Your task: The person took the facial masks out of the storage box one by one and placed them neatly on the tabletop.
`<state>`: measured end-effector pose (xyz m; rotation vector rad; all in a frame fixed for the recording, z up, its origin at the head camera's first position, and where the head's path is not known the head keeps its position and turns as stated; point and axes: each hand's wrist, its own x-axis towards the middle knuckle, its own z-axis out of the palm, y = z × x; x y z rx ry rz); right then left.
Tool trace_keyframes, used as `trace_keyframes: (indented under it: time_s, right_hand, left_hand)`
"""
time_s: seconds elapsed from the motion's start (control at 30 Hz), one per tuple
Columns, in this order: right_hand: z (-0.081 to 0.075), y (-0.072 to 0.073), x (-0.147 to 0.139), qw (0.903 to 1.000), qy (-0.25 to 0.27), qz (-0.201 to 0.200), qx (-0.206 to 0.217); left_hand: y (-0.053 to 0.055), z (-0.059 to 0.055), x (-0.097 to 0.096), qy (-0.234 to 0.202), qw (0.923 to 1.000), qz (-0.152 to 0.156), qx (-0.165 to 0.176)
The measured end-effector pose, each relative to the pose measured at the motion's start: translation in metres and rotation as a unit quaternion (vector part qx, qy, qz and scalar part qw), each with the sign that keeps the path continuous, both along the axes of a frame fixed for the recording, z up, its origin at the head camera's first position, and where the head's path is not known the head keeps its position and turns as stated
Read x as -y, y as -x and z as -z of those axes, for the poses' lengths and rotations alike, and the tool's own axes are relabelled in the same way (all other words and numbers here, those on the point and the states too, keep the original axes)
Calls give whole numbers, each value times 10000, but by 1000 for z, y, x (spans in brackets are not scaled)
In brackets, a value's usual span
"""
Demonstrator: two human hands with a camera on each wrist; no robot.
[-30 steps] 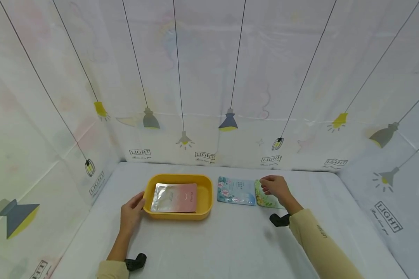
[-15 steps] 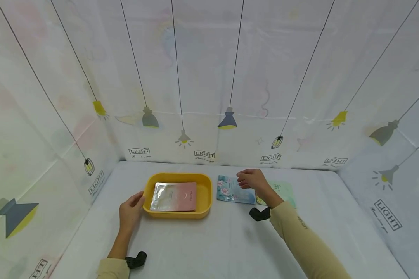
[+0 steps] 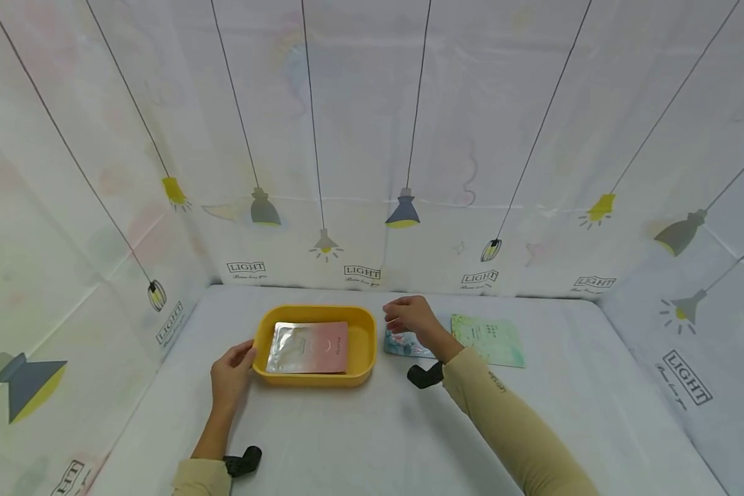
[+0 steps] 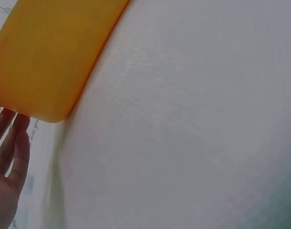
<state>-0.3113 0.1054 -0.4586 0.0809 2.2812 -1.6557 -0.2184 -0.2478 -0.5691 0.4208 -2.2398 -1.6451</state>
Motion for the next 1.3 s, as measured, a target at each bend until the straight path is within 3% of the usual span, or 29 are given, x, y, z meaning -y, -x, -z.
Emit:
trace_keyframes:
  time_s: [0.63,1.0,1.3]
  right_hand:
    - [19,-5,61,9994,-181,-76,283]
    - [38,-12,77,9972,-609,-401,195]
    - [46,-12,91,9901,-1255,-633,30]
  left_hand:
    - [2,0,1,-84,9999,0,93]
    - [-4,3,0,-84,9996,22,252]
    - [1,2,2,-17,9998,16,190]
